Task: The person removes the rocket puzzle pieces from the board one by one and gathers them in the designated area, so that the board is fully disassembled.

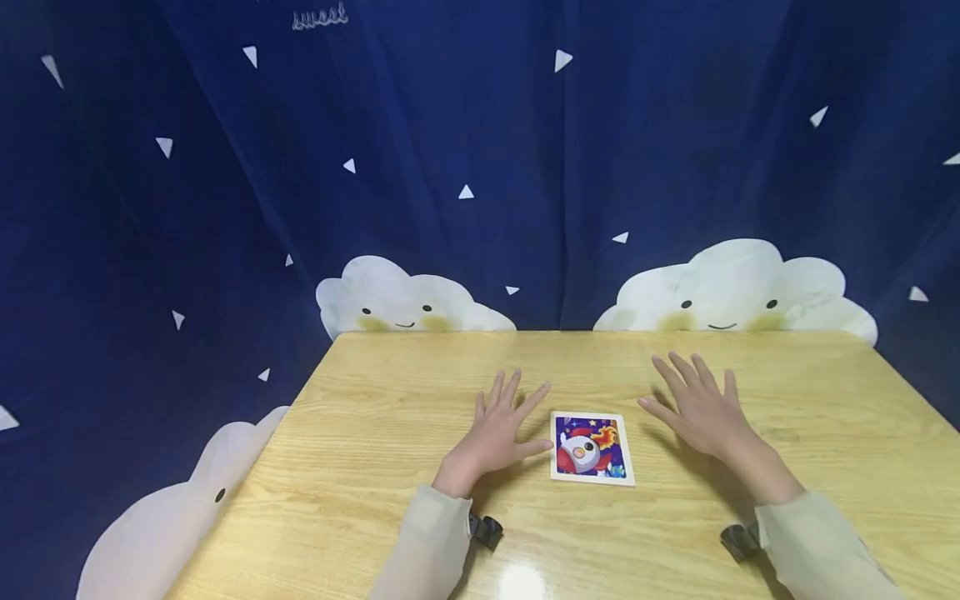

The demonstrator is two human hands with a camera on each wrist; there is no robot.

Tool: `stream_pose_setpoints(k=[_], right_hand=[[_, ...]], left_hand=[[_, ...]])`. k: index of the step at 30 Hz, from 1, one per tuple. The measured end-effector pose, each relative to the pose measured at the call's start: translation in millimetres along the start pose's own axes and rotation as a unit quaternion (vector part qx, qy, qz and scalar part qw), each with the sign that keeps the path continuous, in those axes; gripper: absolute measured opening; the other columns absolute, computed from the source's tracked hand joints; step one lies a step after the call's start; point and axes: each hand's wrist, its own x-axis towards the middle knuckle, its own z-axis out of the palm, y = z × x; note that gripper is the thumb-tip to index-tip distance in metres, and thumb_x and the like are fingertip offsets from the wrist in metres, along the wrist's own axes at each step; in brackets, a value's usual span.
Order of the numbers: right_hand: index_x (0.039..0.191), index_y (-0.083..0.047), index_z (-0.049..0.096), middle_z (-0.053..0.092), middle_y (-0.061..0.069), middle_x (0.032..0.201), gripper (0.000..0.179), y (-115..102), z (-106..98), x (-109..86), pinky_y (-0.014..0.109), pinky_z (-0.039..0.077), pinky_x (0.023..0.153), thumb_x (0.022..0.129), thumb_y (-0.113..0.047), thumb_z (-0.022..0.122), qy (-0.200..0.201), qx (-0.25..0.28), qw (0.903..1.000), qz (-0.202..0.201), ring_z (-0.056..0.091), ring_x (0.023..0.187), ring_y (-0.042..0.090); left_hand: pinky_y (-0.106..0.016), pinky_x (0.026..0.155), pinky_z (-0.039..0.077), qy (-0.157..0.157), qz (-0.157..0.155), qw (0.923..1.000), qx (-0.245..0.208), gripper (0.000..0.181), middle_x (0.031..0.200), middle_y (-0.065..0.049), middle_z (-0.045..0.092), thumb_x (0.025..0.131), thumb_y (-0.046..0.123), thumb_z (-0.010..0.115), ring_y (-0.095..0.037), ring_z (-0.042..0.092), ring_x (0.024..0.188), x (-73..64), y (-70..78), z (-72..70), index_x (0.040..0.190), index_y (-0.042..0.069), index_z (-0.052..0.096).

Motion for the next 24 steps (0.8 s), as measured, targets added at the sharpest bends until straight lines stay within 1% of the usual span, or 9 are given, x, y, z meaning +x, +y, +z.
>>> stream_pose_setpoints(k=[3, 7, 12, 15, 19, 24], right_hand=[[0.155, -0.009, 0.026, 0.023, 0.027, 0.158, 0.08, -2.6, -0.2, 2.1, 0.079, 0.001, 0.107, 0.096, -0.062, 0.043, -0.001, 0.004, 1.0, -0.005, 0.014, 0.144, 0.055], [0.154, -0.008, 0.027, 0.023, 0.027, 0.158, 0.08, -7.4, 0.3, 4.3, 0.078, 0.001, 0.108, 0.097, -0.061, 0.042, -0.013, 0.009, 0.9998, -0.009, 0.014, 0.144, 0.055], [0.154, -0.008, 0.028, 0.025, 0.026, 0.158, 0.077, -12.2, 6.2, 8.1, 0.077, 0.004, 0.109, 0.098, -0.058, 0.043, -0.022, 0.013, 0.9995, -0.02, 0.017, 0.144, 0.054], [0.153, -0.008, 0.031, 0.027, 0.025, 0.157, 0.072, -16.2, 10.2, 10.7, 0.077, 0.008, 0.109, 0.099, -0.053, 0.047, -0.019, 0.02, 0.9991, -0.033, 0.021, 0.143, 0.053], [0.15, -0.007, 0.036, 0.032, 0.026, 0.155, 0.067, -23.7, 13.6, 14.1, 0.076, 0.015, 0.108, 0.099, -0.047, 0.052, -0.011, 0.025, 0.9982, -0.053, 0.027, 0.141, 0.052], [0.145, -0.004, 0.044, 0.041, 0.028, 0.149, 0.061, -33.6, 18.6, 18.4, 0.071, 0.029, 0.106, 0.097, -0.039, 0.057, 0.004, 0.02, 0.9958, -0.089, 0.039, 0.135, 0.05]], left_hand=[[-0.071, 0.115, 0.009, -0.02, 0.014, 0.9997, 0.007, 0.08, 0.167, -0.012, 0.002, 0.09, 0.054, 0.062, -0.04, -0.003, 0.153, -0.6, 3.5, 0.6, 0.156, 0.039, 0.02], [-0.07, 0.116, 0.012, -0.044, 0.032, 0.9984, 0.014, 0.074, 0.167, -0.011, 0.003, 0.093, 0.048, 0.06, -0.041, 0.001, 0.153, -1.9, 8.8, 2.0, 0.155, 0.039, 0.021], [-0.068, 0.116, 0.017, -0.064, 0.048, 0.9962, 0.035, 0.065, 0.166, -0.013, 0.008, 0.096, 0.043, 0.058, -0.042, 0.004, 0.153, -4.2, 16.7, 4.3, 0.153, 0.04, 0.028], [-0.067, 0.116, 0.019, -0.073, 0.054, 0.9948, 0.047, 0.062, 0.166, -0.012, 0.01, 0.096, 0.042, 0.058, -0.041, 0.006, 0.153, -5.4, 20.7, 5.5, 0.152, 0.041, 0.03], [-0.067, 0.115, 0.02, -0.086, 0.064, 0.9928, 0.054, 0.061, 0.166, -0.012, 0.008, 0.097, 0.038, 0.058, -0.04, 0.005, 0.153, -7.5, 26.2, 5.6, 0.151, 0.041, 0.032], [-0.068, 0.115, 0.021, -0.096, 0.075, 0.9903, 0.066, 0.06, 0.166, -0.013, 0.007, 0.097, 0.035, 0.059, -0.041, 0.006, 0.153, -9.0, 30.8, 5.9, 0.151, 0.042, 0.033]])
